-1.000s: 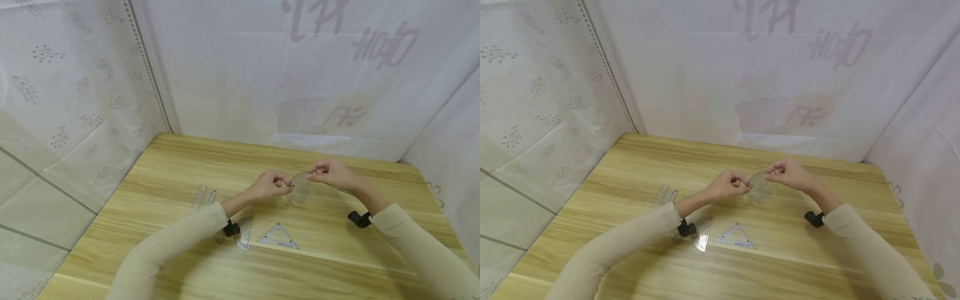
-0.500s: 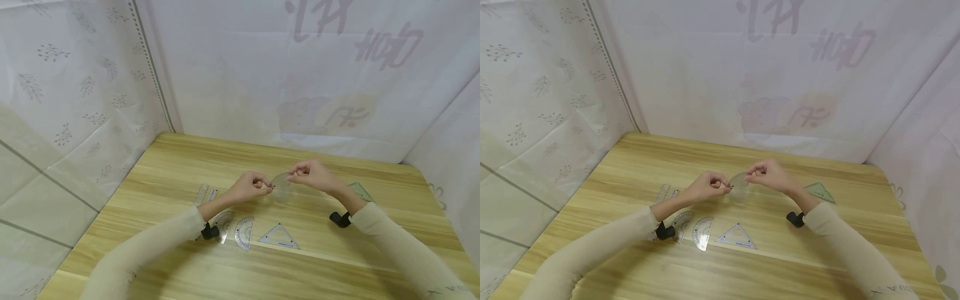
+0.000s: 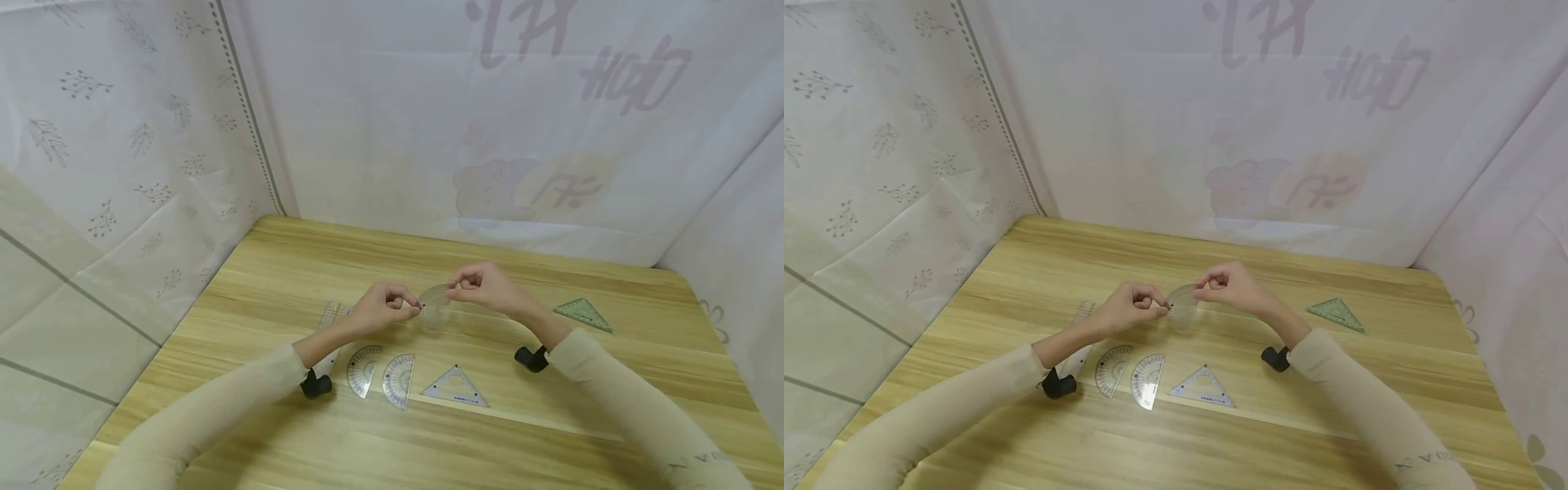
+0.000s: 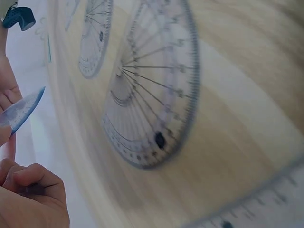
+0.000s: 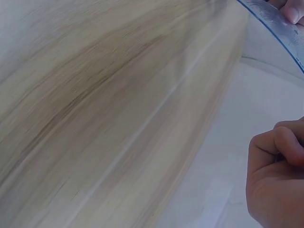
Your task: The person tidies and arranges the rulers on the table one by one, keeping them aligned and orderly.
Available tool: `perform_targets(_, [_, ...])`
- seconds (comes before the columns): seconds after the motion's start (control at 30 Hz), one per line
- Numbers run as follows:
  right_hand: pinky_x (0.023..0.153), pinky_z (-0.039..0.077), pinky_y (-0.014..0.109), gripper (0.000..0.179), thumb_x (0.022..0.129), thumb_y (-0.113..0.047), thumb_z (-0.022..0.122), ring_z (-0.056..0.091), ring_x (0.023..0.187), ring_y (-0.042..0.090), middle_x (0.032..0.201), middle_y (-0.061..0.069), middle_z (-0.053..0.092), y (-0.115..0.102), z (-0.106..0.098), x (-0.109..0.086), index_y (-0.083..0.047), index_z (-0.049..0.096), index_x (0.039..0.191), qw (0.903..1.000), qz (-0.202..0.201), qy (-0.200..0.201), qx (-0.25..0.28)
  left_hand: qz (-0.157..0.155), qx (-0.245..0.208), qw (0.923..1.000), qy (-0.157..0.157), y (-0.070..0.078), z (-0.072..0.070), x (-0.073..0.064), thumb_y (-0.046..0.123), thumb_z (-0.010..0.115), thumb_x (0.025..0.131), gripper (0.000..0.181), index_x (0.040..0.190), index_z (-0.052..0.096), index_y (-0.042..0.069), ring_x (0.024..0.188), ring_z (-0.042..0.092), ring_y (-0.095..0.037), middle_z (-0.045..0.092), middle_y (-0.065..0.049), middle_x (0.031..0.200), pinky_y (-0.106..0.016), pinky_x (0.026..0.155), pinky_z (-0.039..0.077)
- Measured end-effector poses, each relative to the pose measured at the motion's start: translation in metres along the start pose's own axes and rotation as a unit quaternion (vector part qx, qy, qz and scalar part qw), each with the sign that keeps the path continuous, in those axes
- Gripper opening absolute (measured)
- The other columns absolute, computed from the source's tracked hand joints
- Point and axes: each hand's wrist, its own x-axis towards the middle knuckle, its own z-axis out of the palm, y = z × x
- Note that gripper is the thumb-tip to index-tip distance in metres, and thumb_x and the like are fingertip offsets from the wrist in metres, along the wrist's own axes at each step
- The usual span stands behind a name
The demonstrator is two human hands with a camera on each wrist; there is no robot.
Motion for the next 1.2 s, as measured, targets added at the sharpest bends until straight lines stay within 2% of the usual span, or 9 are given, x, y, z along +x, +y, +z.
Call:
perform_targets(0.2, [0.054,0.031,0.028,0.012,0.095,-0.017,0.075,0.030,0.056,0.013,0.063,0.000,0.044,-0.004,0.013,0.013,-0.007,0.077,0.100,0.9997,0.017,-0.005,-0.015,-0.016,0.006,0.9998,0.010,-0.007,-0.010,-0.010,0.009,0.074,0.093,0.013,0.099,0.076,-0.003,0.053,0.026,-0.011,0.032,0.003,0.057,-0.027,0.061,0.032])
perform_targets(0.43, [0.054,0.029,0.028,0.015,0.095,-0.022,0.075,0.029,0.054,0.013,0.060,0.000,0.042,-0.005,0.027,0.027,-0.008,0.077,0.100,0.9990,0.033,-0.021,-0.023,-0.028,-0.002,0.9995,0.016,-0.013,-0.024,-0.023,0.006,0.073,0.093,0.013,0.101,0.075,-0.004,0.053,0.027,-0.012,0.031,0.002,0.057,-0.031,0.067,0.035])
perform_targets(0.63, [0.057,0.032,0.029,0.015,0.096,-0.021,0.074,0.033,0.056,0.014,0.064,0.011,0.053,0.001,0.036,0.039,-0.007,0.077,0.099,0.9983,0.046,-0.034,-0.014,-0.041,0.021,0.9988,0.017,-0.016,-0.034,-0.030,0.009,0.075,0.093,0.008,0.098,0.077,0.003,0.052,0.029,-0.011,0.033,0.004,0.056,-0.028,0.061,0.034])
perform_targets(0.87, [0.053,0.031,0.026,0.015,0.094,-0.022,0.075,0.032,0.054,0.011,0.062,0.000,0.046,0.002,0.044,0.052,-0.009,0.077,0.100,0.9952,0.085,-0.044,-0.022,-0.034,0.069,0.9969,0.019,-0.024,-0.040,-0.032,0.008,0.075,0.093,0.004,0.094,0.077,0.005,0.052,0.031,-0.010,0.035,0.005,0.055,-0.026,0.059,0.034])
perform_targets(1.07, [0.051,0.029,0.025,0.013,0.095,-0.019,0.075,0.032,0.053,0.009,0.066,0.003,0.053,0.005,0.052,0.064,-0.007,0.077,0.099,0.9936,0.093,-0.062,-0.021,-0.057,0.088,0.9942,0.025,-0.027,-0.046,-0.036,0.007,0.075,0.093,0.004,0.092,0.077,0.003,0.051,0.030,-0.009,0.036,0.006,0.055,-0.023,0.052,0.030])
perform_targets(1.2, [0.049,0.028,0.025,0.011,0.095,-0.016,0.074,0.031,0.051,0.009,0.065,0.004,0.052,0.008,0.054,0.068,-0.005,0.077,0.097,0.9940,0.087,-0.063,-0.022,-0.063,0.099,0.9928,0.022,-0.026,-0.047,-0.036,0.007,0.074,0.093,0.005,0.093,0.076,0.002,0.050,0.029,-0.009,0.035,0.006,0.054,-0.022,0.051,0.029])
